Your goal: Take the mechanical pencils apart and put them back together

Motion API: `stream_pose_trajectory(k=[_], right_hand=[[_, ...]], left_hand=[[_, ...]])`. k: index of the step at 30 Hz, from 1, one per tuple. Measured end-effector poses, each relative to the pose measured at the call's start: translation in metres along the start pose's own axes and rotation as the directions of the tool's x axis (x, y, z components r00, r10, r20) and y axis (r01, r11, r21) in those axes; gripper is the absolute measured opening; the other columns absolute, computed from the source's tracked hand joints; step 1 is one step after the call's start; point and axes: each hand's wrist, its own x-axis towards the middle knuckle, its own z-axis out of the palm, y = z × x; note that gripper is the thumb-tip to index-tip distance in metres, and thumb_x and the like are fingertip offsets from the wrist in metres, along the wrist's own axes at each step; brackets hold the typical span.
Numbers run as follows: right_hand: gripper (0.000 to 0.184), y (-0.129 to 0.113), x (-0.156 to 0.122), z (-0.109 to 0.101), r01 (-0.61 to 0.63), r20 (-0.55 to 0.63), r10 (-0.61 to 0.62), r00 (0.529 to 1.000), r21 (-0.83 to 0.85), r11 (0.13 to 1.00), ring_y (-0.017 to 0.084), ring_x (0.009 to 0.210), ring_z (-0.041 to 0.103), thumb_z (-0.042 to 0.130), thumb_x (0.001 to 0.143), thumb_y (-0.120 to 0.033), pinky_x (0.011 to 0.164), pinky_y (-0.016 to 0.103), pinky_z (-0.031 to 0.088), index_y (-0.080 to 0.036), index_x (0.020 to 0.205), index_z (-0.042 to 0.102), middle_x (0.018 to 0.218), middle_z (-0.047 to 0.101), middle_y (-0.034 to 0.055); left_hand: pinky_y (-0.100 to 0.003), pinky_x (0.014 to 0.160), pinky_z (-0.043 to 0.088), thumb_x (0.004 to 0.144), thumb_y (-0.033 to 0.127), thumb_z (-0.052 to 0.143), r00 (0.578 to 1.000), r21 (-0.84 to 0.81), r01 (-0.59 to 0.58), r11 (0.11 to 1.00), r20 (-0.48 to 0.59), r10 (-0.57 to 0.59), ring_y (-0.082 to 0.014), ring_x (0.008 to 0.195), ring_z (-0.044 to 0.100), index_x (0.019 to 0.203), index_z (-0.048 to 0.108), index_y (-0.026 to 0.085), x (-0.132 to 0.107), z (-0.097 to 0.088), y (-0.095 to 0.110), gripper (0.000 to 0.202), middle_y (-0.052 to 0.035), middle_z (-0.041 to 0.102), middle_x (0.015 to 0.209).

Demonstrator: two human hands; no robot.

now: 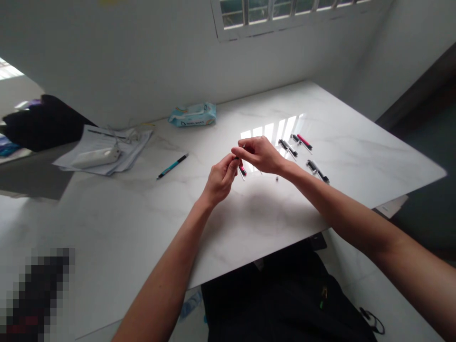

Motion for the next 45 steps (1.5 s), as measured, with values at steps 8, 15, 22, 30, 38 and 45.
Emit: stream_pose_trajectory(k=[8, 15, 22, 30, 38, 45], right_hand=[[0.029, -0.013, -0.007, -0.019, -0.045, 0.150, 0.031, 0.988, 0.088, 0.995, 0.015, 0.073, 0.060, 0.059, 0.109, -0.047, 0.072, 0.030, 0.044, -0.019, 0.102, 0.064, 0.081, 0.073, 0.0019], [0.065, -0.070, -0.103, -0.058, -0.234, 0.618, 0.061, 0.784, 0.204, 0.950, 0.017, 0.079, 0.067, 0.072, 0.106, -0.050, 0.073, 0.029, 0.052, -0.024, 0.163, 0.056, 0.096, 0.077, 0.0039], [0.072, -0.015, -0.289, -0.059, -0.630, 0.902, -0.065, 0.428, 0.349, 0.693, 0.021, 0.074, 0.072, 0.083, 0.088, -0.071, 0.075, 0.033, 0.057, -0.016, 0.134, 0.082, 0.079, 0.075, 0.0066], [0.056, 0.115, -0.446, -0.014, -0.858, 0.082, 0.862, 0.500, -0.090, 0.506, 0.047, 0.094, 0.079, 0.071, 0.079, -0.069, 0.088, 0.059, 0.061, -0.028, 0.114, 0.086, 0.099, 0.083, 0.0166], [0.052, 0.161, -0.507, -0.001, -0.876, -0.002, 0.889, 0.458, -0.170, 0.451, 0.045, 0.071, 0.078, 0.060, 0.071, -0.055, 0.077, 0.061, 0.059, -0.034, 0.113, 0.083, 0.065, 0.074, 0.0055], [0.037, 0.156, -0.482, -0.006, -0.847, -0.051, 0.860, 0.508, -0.208, 0.489, 0.039, 0.058, 0.071, 0.059, 0.072, -0.052, 0.064, 0.052, 0.053, -0.034, 0.096, 0.080, 0.057, 0.066, 0.0034]], left_hand=[[-0.023, 0.043, 0.020, 0.096, 0.073, 0.071, 0.973, -0.408, 0.214, 0.887, 0.165, -0.159, -0.0066, 0.044, 0.025, 0.088, 0.059, 0.021, 0.001, -0.001, 0.009, 0.054, 0.0095, 0.034, 0.059], [-0.023, 0.045, 0.017, 0.095, 0.066, 0.072, 0.978, -0.482, 0.206, 0.852, 0.066, -0.199, -0.0063, 0.048, 0.019, 0.090, 0.062, 0.020, 0.001, -0.010, 0.005, 0.047, 0.0099, 0.029, 0.060], [-0.023, 0.049, 0.029, 0.092, 0.063, 0.079, 0.982, -0.472, 0.154, 0.868, -0.028, -0.189, -0.0082, 0.053, 0.033, 0.091, 0.060, 0.022, 0.005, -0.013, -0.003, 0.045, 0.0068, 0.040, 0.065], [-0.025, 0.047, 0.018, 0.093, 0.062, 0.078, 0.978, -0.453, 0.167, 0.875, -0.033, -0.204, -0.0082, 0.050, 0.024, 0.103, 0.067, 0.024, 0.006, -0.012, -0.008, 0.041, 0.0083, 0.031, 0.064], [-0.024, 0.047, 0.018, 0.093, 0.059, 0.078, 0.976, -0.450, 0.170, 0.877, -0.042, -0.211, -0.0079, 0.051, 0.024, 0.101, 0.068, 0.023, 0.004, -0.014, -0.007, 0.039, 0.0082, 0.032, 0.065], [-0.023, 0.048, 0.020, 0.094, 0.059, 0.076, 0.973, -0.462, 0.184, 0.868, -0.037, -0.226, -0.0079, 0.053, 0.026, 0.105, 0.071, 0.021, 0.004, -0.013, -0.008, 0.040, 0.0074, 0.036, 0.066]])
